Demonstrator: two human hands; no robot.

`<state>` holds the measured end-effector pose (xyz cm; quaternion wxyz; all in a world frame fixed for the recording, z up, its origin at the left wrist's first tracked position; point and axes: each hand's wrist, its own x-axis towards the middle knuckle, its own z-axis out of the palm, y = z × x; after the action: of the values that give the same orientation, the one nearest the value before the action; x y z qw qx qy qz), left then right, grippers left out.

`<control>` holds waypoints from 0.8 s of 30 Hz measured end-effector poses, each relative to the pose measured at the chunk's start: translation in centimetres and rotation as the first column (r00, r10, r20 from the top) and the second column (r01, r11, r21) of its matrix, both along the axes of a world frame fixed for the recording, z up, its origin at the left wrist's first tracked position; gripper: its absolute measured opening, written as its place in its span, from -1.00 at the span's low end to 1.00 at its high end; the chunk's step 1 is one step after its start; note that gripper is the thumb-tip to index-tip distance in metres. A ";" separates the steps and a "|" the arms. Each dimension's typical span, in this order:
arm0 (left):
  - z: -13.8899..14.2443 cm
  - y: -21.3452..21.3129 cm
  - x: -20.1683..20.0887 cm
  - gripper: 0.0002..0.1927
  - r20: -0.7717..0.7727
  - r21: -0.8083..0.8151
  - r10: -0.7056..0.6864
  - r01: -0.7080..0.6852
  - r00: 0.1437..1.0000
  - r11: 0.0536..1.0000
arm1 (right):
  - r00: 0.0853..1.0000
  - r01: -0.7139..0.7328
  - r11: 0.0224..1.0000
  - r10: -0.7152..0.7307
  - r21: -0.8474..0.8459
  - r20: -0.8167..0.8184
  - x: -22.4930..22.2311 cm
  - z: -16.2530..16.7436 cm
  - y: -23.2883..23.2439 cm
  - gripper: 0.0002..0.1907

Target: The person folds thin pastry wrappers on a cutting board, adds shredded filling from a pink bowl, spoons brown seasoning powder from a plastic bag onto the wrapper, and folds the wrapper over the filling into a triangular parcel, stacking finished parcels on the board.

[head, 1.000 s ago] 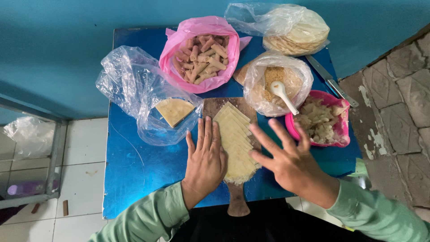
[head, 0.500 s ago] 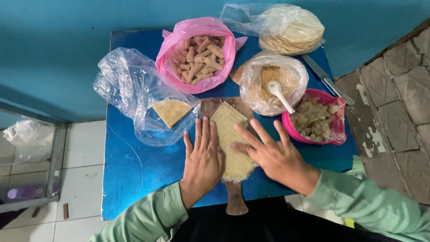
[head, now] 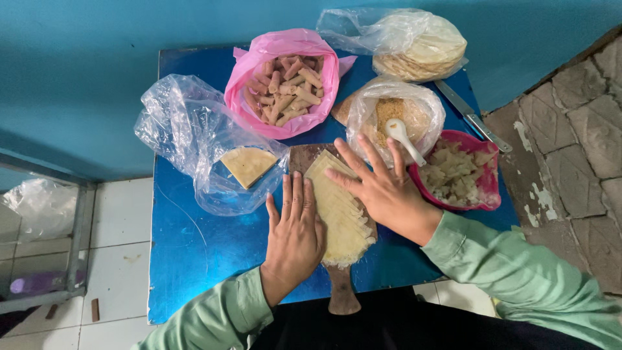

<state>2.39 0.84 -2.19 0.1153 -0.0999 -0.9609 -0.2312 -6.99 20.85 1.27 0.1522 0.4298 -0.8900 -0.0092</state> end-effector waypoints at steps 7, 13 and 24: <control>0.0 0.1 0.0 -0.25 -0.024 -0.017 0.004 -0.004 1.000 1.000 | 0.987 0.121 0.961 -0.089 0.248 -0.135 -0.6 1.1 0.0 -0.36; -0.1 0.0 0.2 -0.26 -0.023 -0.007 0.002 -0.002 1.000 1.000 | 0.998 0.047 0.994 -0.051 0.100 0.033 -0.4 1.9 -0.2 -0.29; 0.0 0.0 0.0 -0.25 -0.026 -0.014 0.008 -0.009 1.000 1.000 | 0.991 0.091 0.992 -0.081 0.083 -0.109 -2.6 0.8 -1.8 -0.44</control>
<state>2.35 0.89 -2.21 0.1282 -0.0997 -0.9612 -0.2228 -9.60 19.07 2.05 0.1797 0.3962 -0.8971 -0.0775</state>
